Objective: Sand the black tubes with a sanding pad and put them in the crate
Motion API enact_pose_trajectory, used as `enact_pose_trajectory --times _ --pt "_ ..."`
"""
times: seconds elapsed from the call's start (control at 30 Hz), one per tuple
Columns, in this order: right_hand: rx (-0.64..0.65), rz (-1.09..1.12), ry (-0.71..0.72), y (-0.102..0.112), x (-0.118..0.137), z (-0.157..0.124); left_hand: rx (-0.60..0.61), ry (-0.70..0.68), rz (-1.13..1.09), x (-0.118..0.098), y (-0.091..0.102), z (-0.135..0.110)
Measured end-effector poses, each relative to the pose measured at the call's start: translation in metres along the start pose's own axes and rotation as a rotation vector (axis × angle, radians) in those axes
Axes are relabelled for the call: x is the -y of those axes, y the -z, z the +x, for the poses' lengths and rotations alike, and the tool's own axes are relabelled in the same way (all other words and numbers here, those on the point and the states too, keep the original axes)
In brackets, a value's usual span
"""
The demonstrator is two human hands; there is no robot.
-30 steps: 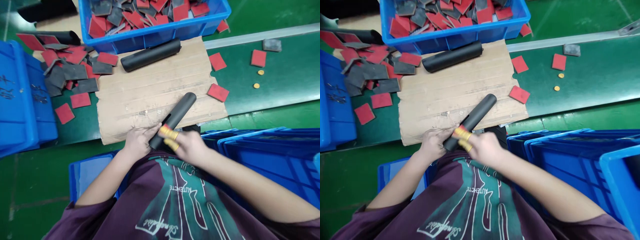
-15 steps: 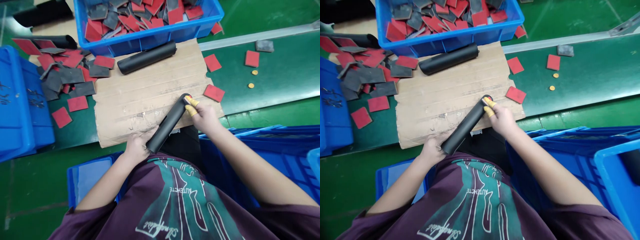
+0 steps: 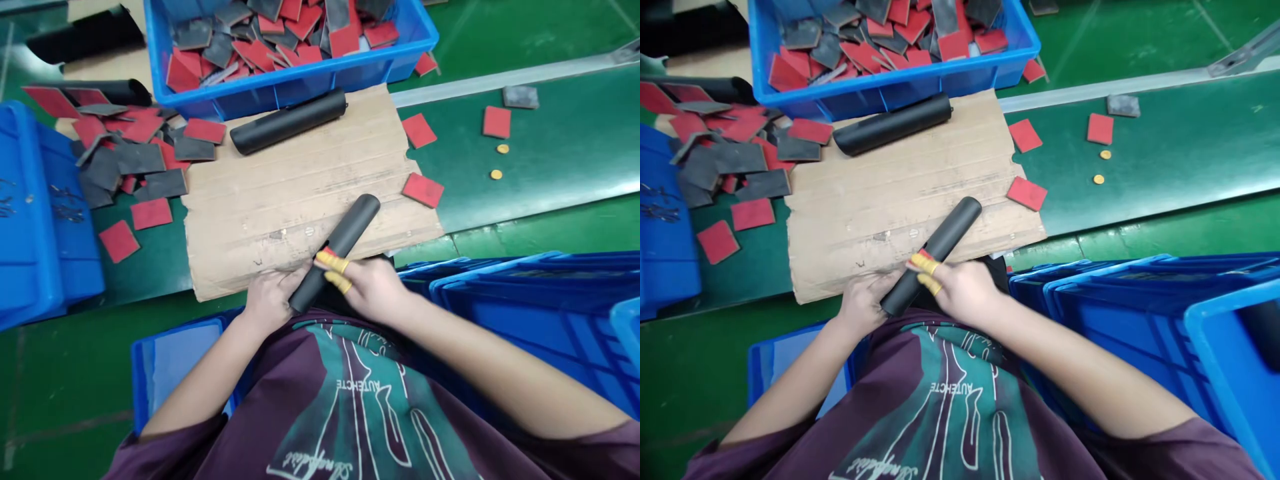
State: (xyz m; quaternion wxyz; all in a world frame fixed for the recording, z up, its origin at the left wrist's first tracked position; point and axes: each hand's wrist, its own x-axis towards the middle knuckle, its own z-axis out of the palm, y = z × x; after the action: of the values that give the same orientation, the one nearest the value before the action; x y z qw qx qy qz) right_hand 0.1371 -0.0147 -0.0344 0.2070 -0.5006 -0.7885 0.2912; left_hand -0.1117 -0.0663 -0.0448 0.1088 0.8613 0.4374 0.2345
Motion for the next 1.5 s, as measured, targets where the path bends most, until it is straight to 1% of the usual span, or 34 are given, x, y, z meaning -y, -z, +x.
enact_pose_trajectory --times 0.07,0.1,0.13,0.17,0.2,0.27,0.3,0.33,0.37,0.43,0.47,0.5,0.53,0.6,0.63,0.67,0.7,0.8,0.83,0.87,0.93,0.97,1.0,1.1,1.13,1.17,1.27,1.3,1.33,1.4,1.43,1.47,1.5 --pt "-0.149 0.022 -0.104 0.002 -0.001 0.004 -0.002 -0.028 0.030 -0.001 0.001 0.001" --pt "-0.231 0.037 -0.162 0.003 -0.001 0.006 0.005 -0.022 0.027 -0.001 0.001 0.001" --pt "-0.278 0.044 -0.197 0.002 0.001 0.006 0.015 -0.003 0.015 -0.001 0.001 0.001" --pt "-0.269 0.051 -0.197 0.001 0.003 0.005 0.021 0.025 -0.011 0.000 0.000 0.000" --pt "-0.214 0.052 -0.164 -0.002 0.007 0.002 0.029 0.058 -0.050 0.000 0.000 0.000" --pt "-0.046 0.036 -0.046 -0.006 0.014 -0.006 0.029 0.113 -0.152 0.000 -0.002 -0.002" --pt "0.008 0.017 0.001 -0.007 0.014 -0.007 0.018 0.132 -0.212 -0.001 -0.002 -0.003" --pt "0.004 -0.004 0.014 -0.006 0.012 -0.007 0.005 0.146 -0.273 -0.002 -0.003 -0.003" --pt "-0.065 -0.017 -0.013 -0.004 0.008 -0.005 -0.009 0.165 -0.331 -0.004 -0.003 -0.003" --pt "-0.272 -0.033 -0.122 0.000 0.002 0.001 -0.037 0.229 -0.445 -0.010 -0.003 -0.002" --pt "-0.330 -0.035 -0.143 -0.001 0.003 0.002 -0.050 0.269 -0.493 -0.012 -0.003 0.000" --pt "-0.342 -0.027 -0.116 -0.003 0.007 0.001 -0.062 0.305 -0.530 -0.014 -0.002 0.001" --pt "-0.282 -0.010 -0.054 -0.007 0.015 -0.003 -0.065 0.334 -0.559 -0.016 -0.002 0.002" --pt "-0.055 0.022 0.127 -0.016 0.034 -0.015 -0.051 0.369 -0.585 -0.016 0.000 0.004" --pt "0.034 0.007 0.200 -0.018 0.040 -0.020 -0.041 0.368 -0.576 -0.015 0.000 0.004" --pt "0.057 -0.011 0.228 -0.019 0.043 -0.022 -0.031 0.354 -0.553 -0.014 0.001 0.004" --pt "0.023 -0.020 0.202 -0.019 0.043 -0.022 -0.029 0.335 -0.522 -0.013 0.002 0.004" --pt "-0.221 -0.028 -0.022 -0.013 0.033 -0.016 -0.028 0.280 -0.460 -0.010 0.003 0.003" --pt "-0.262 -0.024 -0.051 -0.013 0.033 -0.015 -0.020 0.289 -0.468 -0.010 0.004 0.004" --pt "-0.218 -0.012 -0.017 -0.014 0.034 -0.016 -0.008 0.312 -0.485 -0.011 0.004 0.004" --pt "-0.046 0.017 0.168 -0.017 0.040 -0.021 0.010 0.364 -0.519 -0.013 0.004 0.006" --pt "-0.010 0.003 0.232 -0.019 0.042 -0.023 0.003 0.377 -0.533 -0.014 0.004 0.007" --pt "-0.023 -0.019 0.240 -0.019 0.042 -0.024 -0.011 0.382 -0.550 -0.015 0.004 0.008" --pt "-0.220 -0.026 0.041 -0.017 0.036 -0.020 -0.069 0.395 -0.637 -0.019 0.003 0.012" --pt "-0.262 -0.011 0.005 -0.017 0.035 -0.019 -0.087 0.414 -0.672 -0.020 0.003 0.014" --pt "-0.250 -0.002 0.014 -0.017 0.035 -0.019 -0.095 0.444 -0.706 -0.022 0.002 0.016" --pt "-0.058 -0.003 0.191 -0.022 0.042 -0.023 -0.112 0.549 -0.785 -0.026 0.001 0.020" --pt "-0.041 -0.018 0.209 -0.023 0.043 -0.023 -0.124 0.577 -0.808 -0.027 0.001 0.021" --pt "-0.066 -0.032 0.186 -0.024 0.042 -0.023 -0.138 0.596 -0.829 -0.029 0.001 0.022" --pt "-0.184 -0.048 0.057 -0.024 0.039 -0.022 -0.176 0.622 -0.855 -0.031 0.000 0.022" --pt "-0.218 -0.041 0.009 -0.025 0.037 -0.022 -0.187 0.634 -0.861 -0.031 -0.001 0.022" --pt "-0.211 -0.025 0.005 -0.025 0.036 -0.022 -0.190 0.646 -0.861 -0.032 -0.001 0.020" --pt "-0.172 -0.009 0.051 -0.027 0.035 -0.023 -0.184 0.657 -0.856 -0.032 -0.002 0.018"
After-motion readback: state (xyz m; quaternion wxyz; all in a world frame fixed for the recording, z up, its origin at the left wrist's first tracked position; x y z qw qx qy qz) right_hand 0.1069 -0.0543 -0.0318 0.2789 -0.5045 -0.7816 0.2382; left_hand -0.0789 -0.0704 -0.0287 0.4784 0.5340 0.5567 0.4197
